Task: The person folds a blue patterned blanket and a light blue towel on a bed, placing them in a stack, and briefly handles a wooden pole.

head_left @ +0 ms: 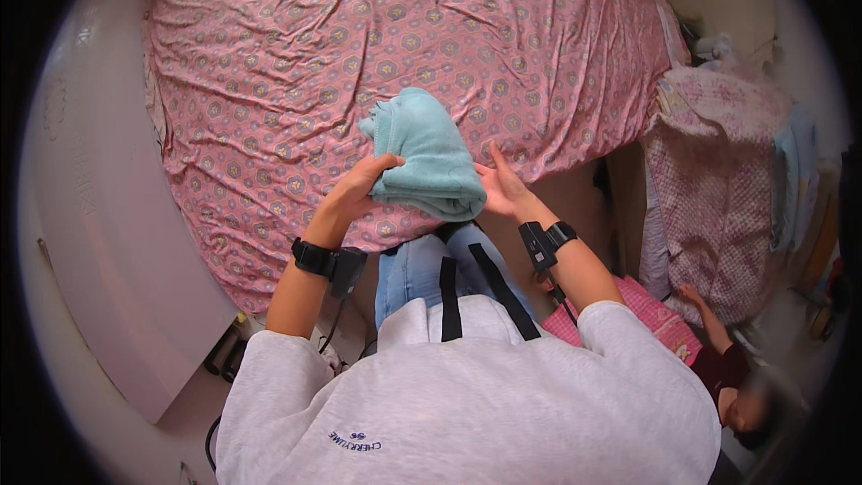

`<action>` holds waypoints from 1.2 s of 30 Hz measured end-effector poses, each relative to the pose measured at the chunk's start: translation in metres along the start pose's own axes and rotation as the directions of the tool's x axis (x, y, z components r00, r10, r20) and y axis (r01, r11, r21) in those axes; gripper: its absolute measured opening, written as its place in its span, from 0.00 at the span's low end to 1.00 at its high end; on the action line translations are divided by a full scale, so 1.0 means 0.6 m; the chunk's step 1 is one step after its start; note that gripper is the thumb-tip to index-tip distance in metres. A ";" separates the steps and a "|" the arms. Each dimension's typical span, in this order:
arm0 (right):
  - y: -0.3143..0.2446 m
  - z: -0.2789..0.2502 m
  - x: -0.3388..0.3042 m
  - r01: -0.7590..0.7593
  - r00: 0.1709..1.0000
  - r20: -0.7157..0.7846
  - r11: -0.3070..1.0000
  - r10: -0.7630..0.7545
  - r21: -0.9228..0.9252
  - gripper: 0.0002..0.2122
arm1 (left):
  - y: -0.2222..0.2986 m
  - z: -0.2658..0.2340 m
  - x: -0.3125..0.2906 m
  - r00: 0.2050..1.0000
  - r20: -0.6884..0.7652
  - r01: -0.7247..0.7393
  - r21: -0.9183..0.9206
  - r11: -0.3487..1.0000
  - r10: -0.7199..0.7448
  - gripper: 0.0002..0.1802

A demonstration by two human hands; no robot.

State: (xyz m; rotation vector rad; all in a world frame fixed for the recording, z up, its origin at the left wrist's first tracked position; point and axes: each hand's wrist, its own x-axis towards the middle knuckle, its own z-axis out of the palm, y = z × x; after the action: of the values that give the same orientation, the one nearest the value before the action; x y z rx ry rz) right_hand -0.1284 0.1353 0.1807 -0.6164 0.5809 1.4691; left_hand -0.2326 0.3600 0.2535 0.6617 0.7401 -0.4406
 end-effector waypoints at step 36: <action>-0.326 -0.348 -0.764 0.889 0.362 0.397 0.183 -0.844 -0.420 0.24 | -0.124 0.662 0.276 0.883 0.469 -0.237 0.389 0.890 0.030 0.19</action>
State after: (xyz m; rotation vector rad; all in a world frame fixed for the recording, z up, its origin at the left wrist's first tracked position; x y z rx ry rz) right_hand 0.0594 -0.3408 0.3542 -1.1340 -0.3782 0.4578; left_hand 0.0210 0.0113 0.3228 0.9843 0.1384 -0.6123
